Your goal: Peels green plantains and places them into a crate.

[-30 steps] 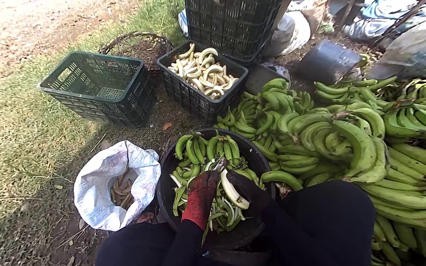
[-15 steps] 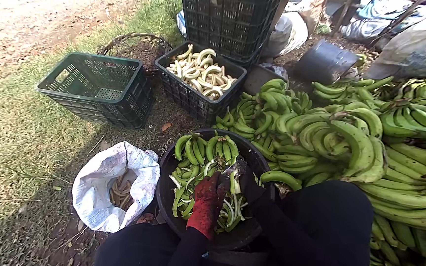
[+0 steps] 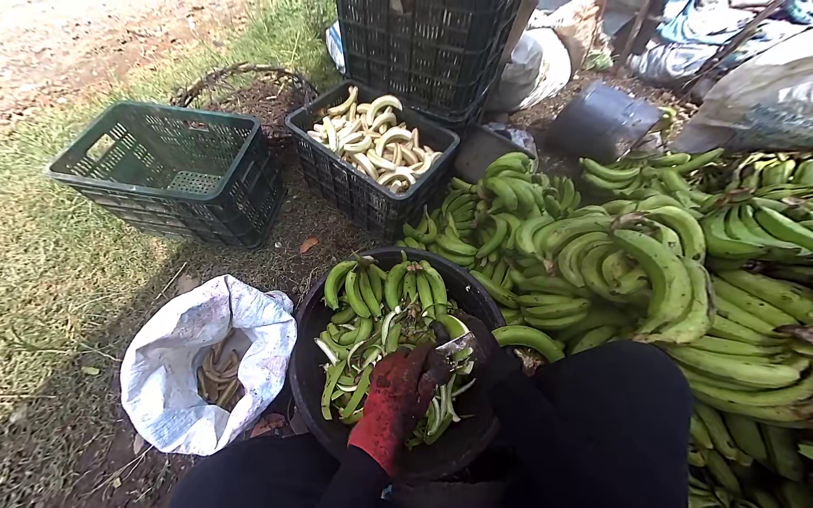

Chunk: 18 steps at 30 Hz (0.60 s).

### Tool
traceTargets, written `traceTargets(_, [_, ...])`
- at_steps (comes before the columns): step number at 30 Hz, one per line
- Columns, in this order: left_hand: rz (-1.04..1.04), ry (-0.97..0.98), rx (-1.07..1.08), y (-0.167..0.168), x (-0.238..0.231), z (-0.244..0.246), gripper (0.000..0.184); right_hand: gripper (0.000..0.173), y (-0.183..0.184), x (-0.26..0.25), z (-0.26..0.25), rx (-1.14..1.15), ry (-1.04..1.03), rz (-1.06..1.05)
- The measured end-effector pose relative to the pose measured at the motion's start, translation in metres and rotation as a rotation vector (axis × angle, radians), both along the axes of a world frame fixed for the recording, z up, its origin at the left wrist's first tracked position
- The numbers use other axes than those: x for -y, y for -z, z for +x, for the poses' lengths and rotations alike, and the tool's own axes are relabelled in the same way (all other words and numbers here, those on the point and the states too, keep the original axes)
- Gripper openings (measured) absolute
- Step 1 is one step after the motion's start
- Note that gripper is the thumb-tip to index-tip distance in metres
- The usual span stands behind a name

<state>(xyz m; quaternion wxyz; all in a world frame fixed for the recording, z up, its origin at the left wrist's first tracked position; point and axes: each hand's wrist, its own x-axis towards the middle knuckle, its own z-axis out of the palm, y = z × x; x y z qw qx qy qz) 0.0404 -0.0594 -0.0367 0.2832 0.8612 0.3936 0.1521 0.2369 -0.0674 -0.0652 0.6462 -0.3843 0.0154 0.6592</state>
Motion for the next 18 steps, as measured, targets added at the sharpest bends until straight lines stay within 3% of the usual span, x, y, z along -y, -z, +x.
traceTargets(4, [0.087, 0.03, -0.056, -0.003, 0.005, -0.001, 0.055, 0.052, -0.007, -0.003, 0.008, -0.141, -0.116, -0.082])
traceTargets(9, [-0.166, -0.147, -0.11, -0.003, -0.004, 0.005, 0.046, 0.042, -0.012, 0.002, -0.032, 0.418, -0.07, -0.006])
traceTargets(11, [-0.274, -0.261, -0.051, 0.01, -0.009, 0.006, 0.046, 0.045, -0.008, 0.009, -0.044, 0.688, -0.14, 0.005])
traceTargets(13, [-0.408, -0.371, 0.072, 0.016, -0.014, 0.003, 0.05, 0.046, -0.005, 0.018, -0.053, 0.777, -0.251, 0.028])
traceTargets(16, [-0.626, -0.499, 0.264, 0.023, -0.019, -0.004, 0.058, 0.052, -0.005, 0.028, -0.053, 0.731, -0.477, 0.125])
traceTargets(18, [-0.576, -0.502, 0.243, 0.028, -0.018, -0.002, 0.057, 0.048, -0.004, 0.028, -0.043, 0.476, -0.41, 0.094])
